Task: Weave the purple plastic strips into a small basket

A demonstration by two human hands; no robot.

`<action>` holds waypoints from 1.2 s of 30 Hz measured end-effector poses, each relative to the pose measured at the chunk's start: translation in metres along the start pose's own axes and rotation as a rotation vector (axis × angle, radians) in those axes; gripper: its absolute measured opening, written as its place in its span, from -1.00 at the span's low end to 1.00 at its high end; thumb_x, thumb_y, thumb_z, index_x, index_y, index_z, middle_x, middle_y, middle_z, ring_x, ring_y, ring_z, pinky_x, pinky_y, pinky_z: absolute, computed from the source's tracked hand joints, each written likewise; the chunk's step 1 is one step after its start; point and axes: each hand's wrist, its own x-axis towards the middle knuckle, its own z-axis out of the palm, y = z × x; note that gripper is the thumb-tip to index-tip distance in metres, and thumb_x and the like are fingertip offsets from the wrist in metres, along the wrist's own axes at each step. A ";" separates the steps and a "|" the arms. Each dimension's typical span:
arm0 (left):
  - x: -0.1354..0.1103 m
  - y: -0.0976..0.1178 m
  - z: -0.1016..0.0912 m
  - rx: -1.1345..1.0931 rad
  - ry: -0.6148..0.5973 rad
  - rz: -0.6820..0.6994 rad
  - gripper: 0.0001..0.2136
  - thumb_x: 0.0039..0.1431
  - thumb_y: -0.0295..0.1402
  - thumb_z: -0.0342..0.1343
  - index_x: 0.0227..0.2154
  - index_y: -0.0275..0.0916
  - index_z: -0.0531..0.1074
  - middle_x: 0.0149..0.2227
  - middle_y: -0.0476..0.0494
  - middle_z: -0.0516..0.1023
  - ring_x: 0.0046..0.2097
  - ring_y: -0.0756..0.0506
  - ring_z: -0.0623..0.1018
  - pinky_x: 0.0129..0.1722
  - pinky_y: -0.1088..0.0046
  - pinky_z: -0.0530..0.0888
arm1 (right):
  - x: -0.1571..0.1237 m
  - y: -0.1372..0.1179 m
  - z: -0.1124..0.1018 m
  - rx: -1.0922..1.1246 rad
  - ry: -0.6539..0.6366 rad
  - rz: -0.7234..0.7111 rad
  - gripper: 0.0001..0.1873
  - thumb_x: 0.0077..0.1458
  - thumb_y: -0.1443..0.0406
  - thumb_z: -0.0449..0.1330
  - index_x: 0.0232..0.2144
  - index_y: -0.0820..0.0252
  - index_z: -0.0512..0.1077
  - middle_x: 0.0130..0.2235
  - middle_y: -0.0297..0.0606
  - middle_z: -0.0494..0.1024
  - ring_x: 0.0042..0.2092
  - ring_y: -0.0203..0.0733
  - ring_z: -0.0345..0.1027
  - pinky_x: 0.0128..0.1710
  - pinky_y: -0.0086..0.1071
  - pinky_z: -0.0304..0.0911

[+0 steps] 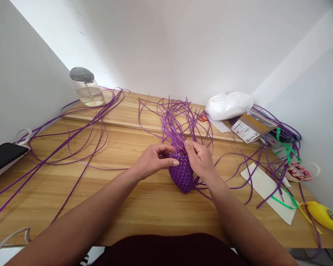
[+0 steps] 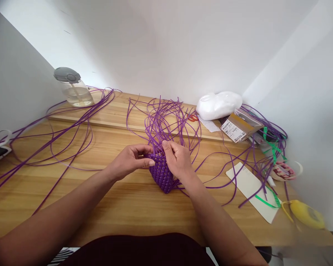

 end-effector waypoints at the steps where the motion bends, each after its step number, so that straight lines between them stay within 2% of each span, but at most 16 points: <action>1: -0.001 0.000 0.001 0.043 0.017 0.019 -0.58 -0.26 -0.28 0.50 -0.28 -0.33 0.57 -0.31 -0.09 0.57 -0.28 -0.04 0.52 -0.23 0.42 0.50 | 0.000 -0.001 -0.003 -0.016 -0.015 -0.003 -0.48 0.36 0.06 -0.04 -0.60 0.17 0.14 -0.59 -0.41 0.15 -0.50 -0.34 0.03 -0.46 -0.37 -0.07; 4: -0.001 0.000 0.002 0.119 0.035 0.055 -0.61 -0.18 -0.25 0.46 -0.28 -0.33 0.55 -0.31 -0.10 0.55 -0.29 -0.05 0.50 -0.28 0.43 0.49 | 0.003 -0.005 -0.016 -0.064 -0.136 -0.037 -0.60 0.35 0.19 -0.02 -0.51 0.20 0.32 -0.49 -0.36 0.39 -0.43 -0.31 0.23 -0.38 -0.40 0.07; 6: 0.000 0.001 0.001 0.124 0.028 0.057 -0.61 -0.15 -0.24 0.44 -0.26 -0.33 0.55 -0.30 -0.10 0.55 -0.29 -0.05 0.51 -0.29 0.44 0.49 | 0.007 -0.007 -0.026 -0.082 -0.248 -0.076 -0.76 0.30 0.31 0.01 -0.32 0.19 0.47 -0.30 -0.31 0.56 -0.27 -0.26 0.39 -0.24 -0.40 0.18; 8: 0.001 0.001 -0.001 0.130 0.016 0.063 -0.62 -0.13 -0.24 0.43 -0.25 -0.33 0.56 -0.31 -0.09 0.54 -0.30 -0.03 0.50 -0.31 0.47 0.49 | 0.011 -0.007 -0.034 -0.086 -0.335 -0.096 -0.75 0.24 0.37 0.03 -0.16 0.16 0.50 -0.19 -0.31 0.61 -0.20 -0.24 0.44 -0.18 -0.40 0.22; 10: 0.001 0.002 -0.002 0.146 0.009 0.066 -0.63 -0.12 -0.24 0.42 -0.24 -0.31 0.56 -0.35 -0.05 0.52 -0.38 0.02 0.47 -0.41 0.53 0.45 | 0.015 -0.008 -0.039 -0.094 -0.377 -0.099 -0.74 0.23 0.37 0.05 -0.14 0.16 0.51 -0.24 -0.31 0.62 -0.25 -0.25 0.45 -0.22 -0.40 0.24; 13: 0.001 0.003 -0.004 0.149 -0.009 0.048 -0.62 -0.08 -0.21 0.41 -0.20 -0.28 0.55 -0.38 -0.01 0.50 -0.50 0.07 0.38 -0.58 0.60 0.34 | 0.018 -0.007 -0.041 -0.106 -0.372 -0.102 -0.77 0.22 0.35 0.08 -0.16 0.17 0.52 -0.28 -0.32 0.61 -0.29 -0.26 0.43 -0.25 -0.41 0.24; 15: 0.001 0.002 -0.004 0.120 -0.037 0.036 -0.62 -0.05 -0.20 0.40 -0.18 -0.27 0.55 -0.38 -0.01 0.50 -0.51 0.08 0.37 -0.63 0.61 0.32 | 0.019 -0.005 -0.041 -0.104 -0.358 -0.100 -0.79 0.22 0.34 0.09 -0.19 0.17 0.52 -0.26 -0.31 0.61 -0.28 -0.26 0.43 -0.25 -0.41 0.24; 18: 0.001 0.000 -0.004 0.046 -0.059 0.009 -0.63 -0.06 -0.22 0.41 -0.19 -0.26 0.55 -0.32 -0.04 0.54 -0.43 0.06 0.46 -0.50 0.59 0.45 | 0.018 -0.003 -0.040 -0.068 -0.351 -0.070 -0.81 0.23 0.31 0.10 -0.22 0.18 0.52 -0.33 -0.32 0.58 -0.34 -0.28 0.38 -0.31 -0.42 0.21; 21: 0.001 -0.001 -0.002 -0.007 -0.025 -0.024 -0.59 -0.13 -0.24 0.46 -0.21 -0.26 0.55 -0.28 -0.06 0.56 -0.32 0.02 0.52 -0.35 0.53 0.53 | 0.015 -0.003 -0.038 -0.014 -0.347 -0.021 -0.81 0.24 0.26 0.12 -0.27 0.19 0.52 -0.41 -0.35 0.52 -0.41 -0.32 0.30 -0.40 -0.44 0.14; 27: 0.003 -0.001 0.000 0.015 0.065 -0.017 -0.61 -0.22 -0.22 0.49 -0.36 -0.32 0.53 -0.41 -0.02 0.52 -0.43 0.04 0.47 -0.41 0.50 0.52 | 0.012 -0.002 -0.035 0.094 -0.326 0.089 -0.73 0.21 0.14 0.16 -0.41 0.21 0.44 -0.55 -0.41 0.29 -0.52 -0.36 0.07 -0.52 -0.42 -0.03; 31: 0.003 -0.002 0.000 -0.005 0.069 -0.036 -0.60 -0.25 -0.22 0.50 -0.34 -0.32 0.57 -0.39 -0.04 0.55 -0.44 0.03 0.48 -0.40 0.46 0.52 | 0.014 0.002 -0.037 0.226 -0.361 0.147 -0.69 0.21 0.09 0.15 -0.41 0.22 0.45 -0.49 -0.36 0.34 -0.45 -0.33 0.11 -0.45 -0.41 0.05; 36: 0.002 -0.002 0.001 -0.023 0.091 -0.050 -0.57 -0.27 -0.23 0.51 -0.31 -0.33 0.56 -0.38 -0.04 0.56 -0.43 0.02 0.50 -0.38 0.44 0.54 | 0.013 0.004 -0.037 0.350 -0.392 0.197 -0.68 0.20 0.11 0.17 -0.20 0.24 0.52 -0.39 -0.30 0.45 -0.36 -0.29 0.23 -0.32 -0.38 0.19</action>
